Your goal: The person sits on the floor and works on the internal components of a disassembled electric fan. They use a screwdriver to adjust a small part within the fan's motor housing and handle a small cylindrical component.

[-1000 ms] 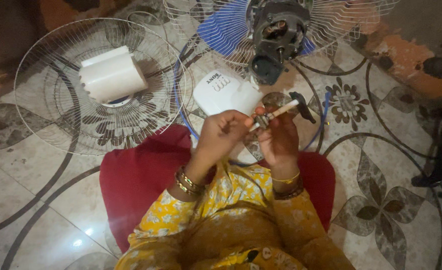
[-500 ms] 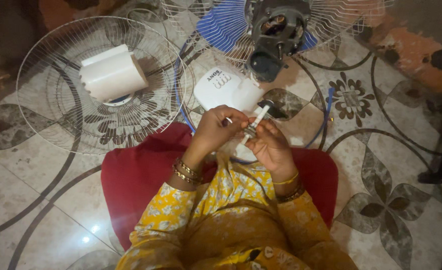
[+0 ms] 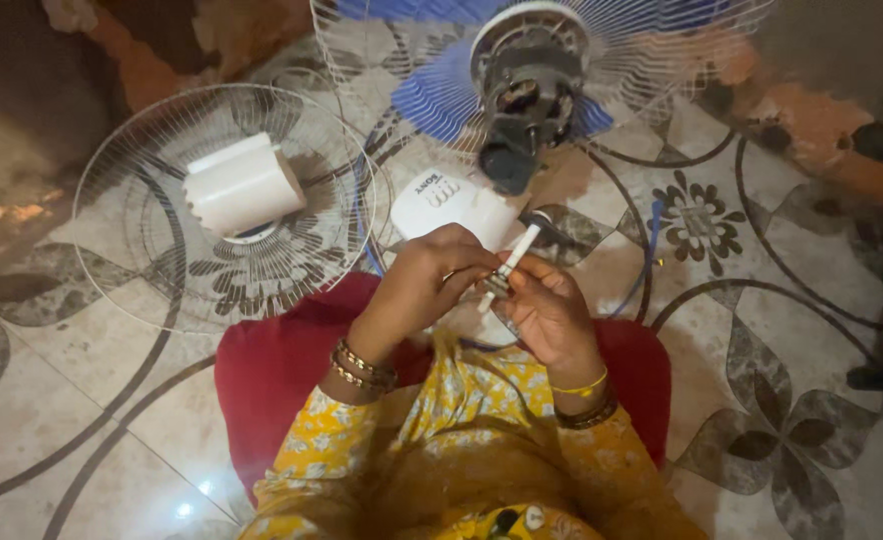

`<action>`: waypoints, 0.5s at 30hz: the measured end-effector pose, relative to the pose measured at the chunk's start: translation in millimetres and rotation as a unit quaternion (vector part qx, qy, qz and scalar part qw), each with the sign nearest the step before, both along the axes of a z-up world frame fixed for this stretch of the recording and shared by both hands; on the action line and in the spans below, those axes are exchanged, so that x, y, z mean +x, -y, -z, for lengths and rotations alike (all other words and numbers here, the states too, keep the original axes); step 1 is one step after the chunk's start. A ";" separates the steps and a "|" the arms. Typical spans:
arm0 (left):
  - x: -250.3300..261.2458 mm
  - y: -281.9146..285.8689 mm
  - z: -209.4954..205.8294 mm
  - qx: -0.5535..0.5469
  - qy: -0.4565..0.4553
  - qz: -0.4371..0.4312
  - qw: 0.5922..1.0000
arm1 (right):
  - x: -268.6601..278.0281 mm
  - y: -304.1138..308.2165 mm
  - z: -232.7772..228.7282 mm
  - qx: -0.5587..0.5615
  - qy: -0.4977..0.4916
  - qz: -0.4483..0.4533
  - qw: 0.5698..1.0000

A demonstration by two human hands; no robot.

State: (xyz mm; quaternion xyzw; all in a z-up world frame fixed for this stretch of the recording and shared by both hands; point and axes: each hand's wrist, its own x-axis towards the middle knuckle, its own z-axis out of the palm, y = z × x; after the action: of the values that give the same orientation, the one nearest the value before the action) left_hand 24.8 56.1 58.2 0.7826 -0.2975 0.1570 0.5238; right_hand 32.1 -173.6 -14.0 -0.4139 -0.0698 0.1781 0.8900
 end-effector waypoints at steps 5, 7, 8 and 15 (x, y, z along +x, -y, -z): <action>11.3 -1.3 -42.7 0.073 0.048 0.014 0.996 | 11.2 -1.9 -29.3 0.023 -0.004 -0.034 0.999; 14.8 -1.4 -55.4 0.107 0.043 0.015 0.993 | 10.8 -4.3 -33.0 0.029 -0.014 -0.038 0.999; 16.8 -1.2 -60.5 0.126 0.029 0.016 0.991 | 9.9 -4.5 -33.9 0.032 -0.021 -0.039 0.999; 22.5 6.8 -70.8 0.159 -0.002 0.061 0.985 | 5.0 3.6 -33.3 0.056 -0.009 -0.071 0.996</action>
State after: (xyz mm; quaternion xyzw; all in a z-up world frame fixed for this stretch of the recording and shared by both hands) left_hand 47.3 49.3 129.0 0.8367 -0.3646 0.0741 0.4020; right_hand 37.1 -177.2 19.3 -0.3556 -0.1006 0.2403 0.8976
